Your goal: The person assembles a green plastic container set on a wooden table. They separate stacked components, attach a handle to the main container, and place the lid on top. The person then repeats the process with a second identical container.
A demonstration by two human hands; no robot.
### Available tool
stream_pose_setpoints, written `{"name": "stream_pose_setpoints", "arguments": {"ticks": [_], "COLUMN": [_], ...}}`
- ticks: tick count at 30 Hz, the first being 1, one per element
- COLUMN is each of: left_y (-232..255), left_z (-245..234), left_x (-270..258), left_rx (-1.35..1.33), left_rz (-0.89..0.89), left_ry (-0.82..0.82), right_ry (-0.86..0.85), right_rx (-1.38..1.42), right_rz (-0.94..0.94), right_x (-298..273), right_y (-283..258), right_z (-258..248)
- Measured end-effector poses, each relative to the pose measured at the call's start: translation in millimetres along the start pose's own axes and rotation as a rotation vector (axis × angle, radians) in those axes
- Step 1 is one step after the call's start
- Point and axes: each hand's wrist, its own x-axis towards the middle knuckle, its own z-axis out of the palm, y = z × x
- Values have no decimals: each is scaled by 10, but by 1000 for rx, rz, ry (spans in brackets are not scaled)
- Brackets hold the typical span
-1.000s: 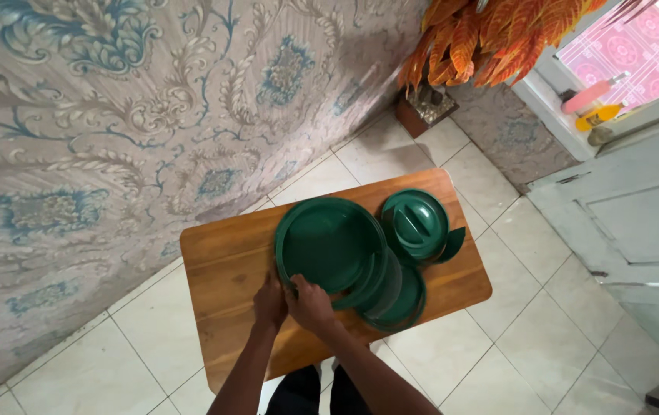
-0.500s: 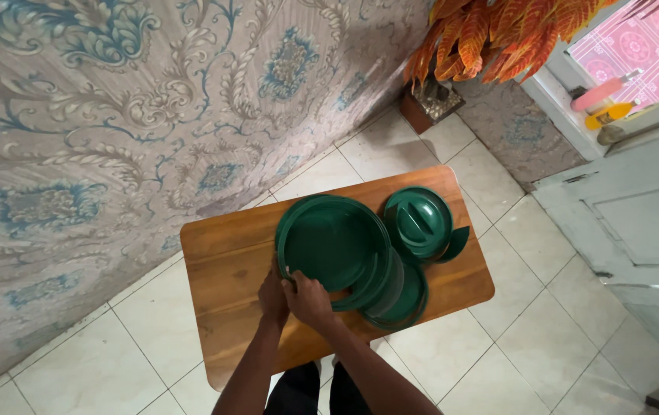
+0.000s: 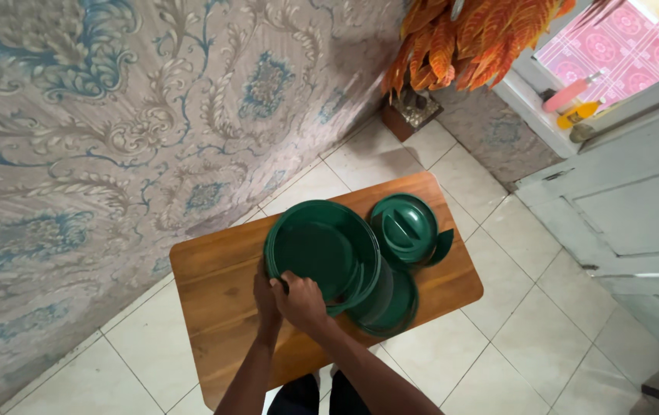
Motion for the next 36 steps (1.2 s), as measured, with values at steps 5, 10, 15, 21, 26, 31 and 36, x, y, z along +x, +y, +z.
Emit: {"name": "stream_pose_setpoints", "arguments": {"ticks": [5, 10, 15, 21, 26, 31, 36], "left_y": [11, -82, 35, 256, 722, 1165, 1913], "left_z": [269, 297, 226, 180, 125, -189, -650], "left_x": [9, -113, -138, -124, -106, -89, 18], "left_rx": [-229, -141, -160, -157, -344, -777, -1067], "left_rz": [-226, -199, -354, -78, 58, -196, -705], "left_ry": [126, 121, 116, 282, 204, -302, -307], "right_ry": [-42, -13, -90, 86, 97, 150, 139], "right_rx": [61, 81, 111, 101, 212, 284, 341], "right_rz": [18, 17, 150, -205, -107, -50, -184], "right_x": [-32, -87, -171, -190, -196, -262, -472], "right_y": [-47, -30, -25, 180, 293, 144, -19], "right_z": [-61, -124, -136, -273, -649, -1119, -1323]}}
